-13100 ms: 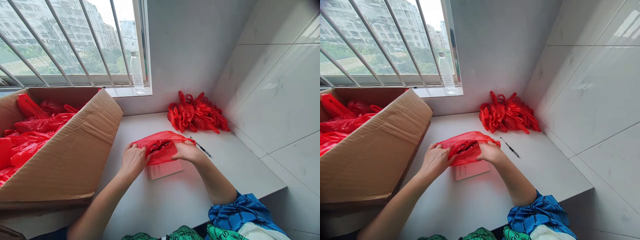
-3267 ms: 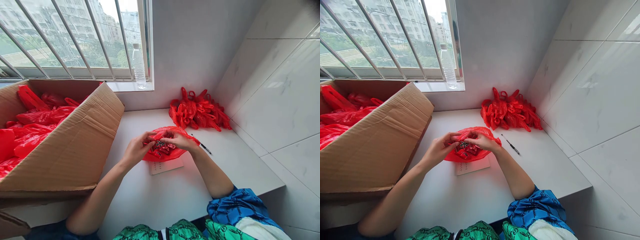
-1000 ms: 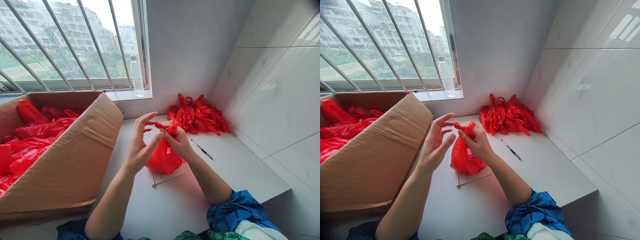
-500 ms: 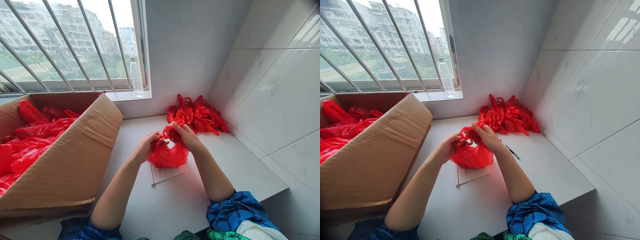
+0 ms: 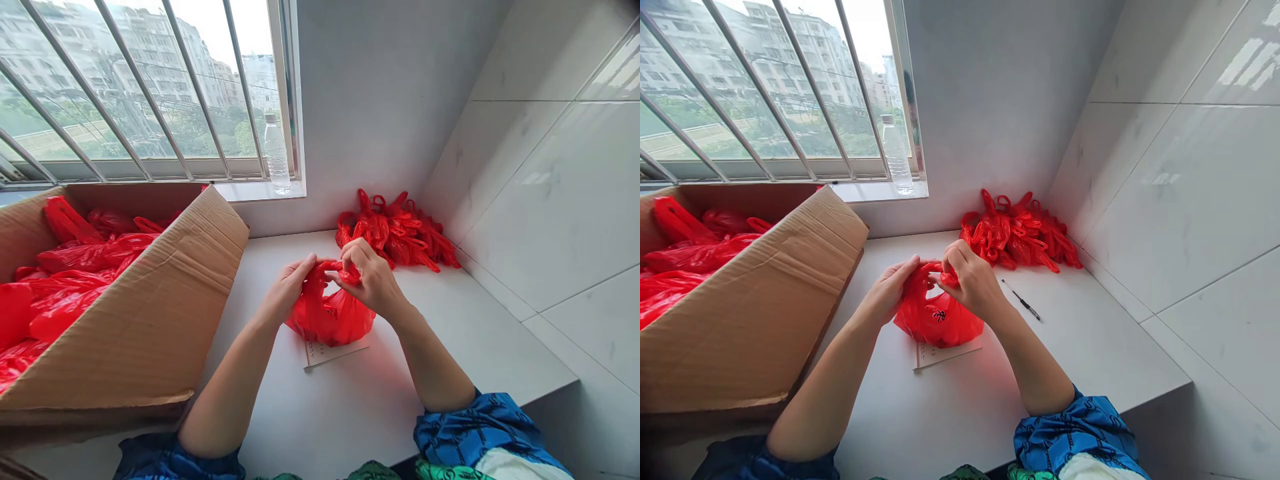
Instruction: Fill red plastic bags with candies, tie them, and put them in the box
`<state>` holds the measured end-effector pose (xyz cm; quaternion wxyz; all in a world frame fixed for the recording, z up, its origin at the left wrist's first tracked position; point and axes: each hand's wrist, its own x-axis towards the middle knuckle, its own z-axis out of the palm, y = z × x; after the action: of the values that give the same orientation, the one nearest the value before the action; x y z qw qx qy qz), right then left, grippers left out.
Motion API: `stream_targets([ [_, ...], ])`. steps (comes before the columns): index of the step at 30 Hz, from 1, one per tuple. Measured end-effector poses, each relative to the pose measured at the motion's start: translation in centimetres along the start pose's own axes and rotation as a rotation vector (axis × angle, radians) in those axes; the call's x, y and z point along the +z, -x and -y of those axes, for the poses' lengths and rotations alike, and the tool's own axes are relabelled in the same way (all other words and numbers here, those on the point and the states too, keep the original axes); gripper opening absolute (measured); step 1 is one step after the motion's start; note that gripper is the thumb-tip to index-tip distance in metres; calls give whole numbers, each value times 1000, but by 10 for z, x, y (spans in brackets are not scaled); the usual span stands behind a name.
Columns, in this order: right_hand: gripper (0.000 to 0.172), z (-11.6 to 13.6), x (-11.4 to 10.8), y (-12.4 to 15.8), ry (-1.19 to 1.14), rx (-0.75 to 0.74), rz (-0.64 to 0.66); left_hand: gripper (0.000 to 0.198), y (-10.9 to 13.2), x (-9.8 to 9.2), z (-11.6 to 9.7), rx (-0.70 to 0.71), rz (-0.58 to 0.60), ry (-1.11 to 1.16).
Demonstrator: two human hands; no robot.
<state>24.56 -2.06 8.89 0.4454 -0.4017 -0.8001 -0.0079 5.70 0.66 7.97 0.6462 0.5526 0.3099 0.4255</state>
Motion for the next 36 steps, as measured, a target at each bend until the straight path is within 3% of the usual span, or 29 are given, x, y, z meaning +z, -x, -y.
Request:
stream_targets([
  [4,30,2,-17,8,68,-5,18,35,-4,-6,2,160,-170,-114],
  [9,40,1,-35,43,-116,123,338,37,-24,-38,18,281,-429,-154],
  [13,42,-12,-34,75,-335,314,455,41,-34,-53,41,281,-542,-179],
  [17,35,-38,-40,93,-569,447,533,63,-22,-54,55,229,-473,-236],
  [19,33,-52,-45,100,-454,529,418,78,-10,-56,57,140,-421,-311],
  [21,37,-62,-44,104,-213,549,306,74,3,-55,59,26,-368,-465],
  [22,47,-66,-40,105,-111,512,301,70,9,-53,60,-12,-325,-568],
  [25,88,-69,-14,101,34,276,412,63,17,-38,66,42,-129,-907],
  [27,101,-69,12,91,77,111,454,61,13,-25,73,180,-17,-1107],
  [30,97,-72,52,75,111,27,454,51,-1,-16,88,313,4,-1323],
  [33,88,-80,78,67,127,138,456,49,-14,-23,104,287,-54,-1399],
  [36,85,-86,91,71,127,205,471,53,-19,-34,115,242,-48,-1391],
])
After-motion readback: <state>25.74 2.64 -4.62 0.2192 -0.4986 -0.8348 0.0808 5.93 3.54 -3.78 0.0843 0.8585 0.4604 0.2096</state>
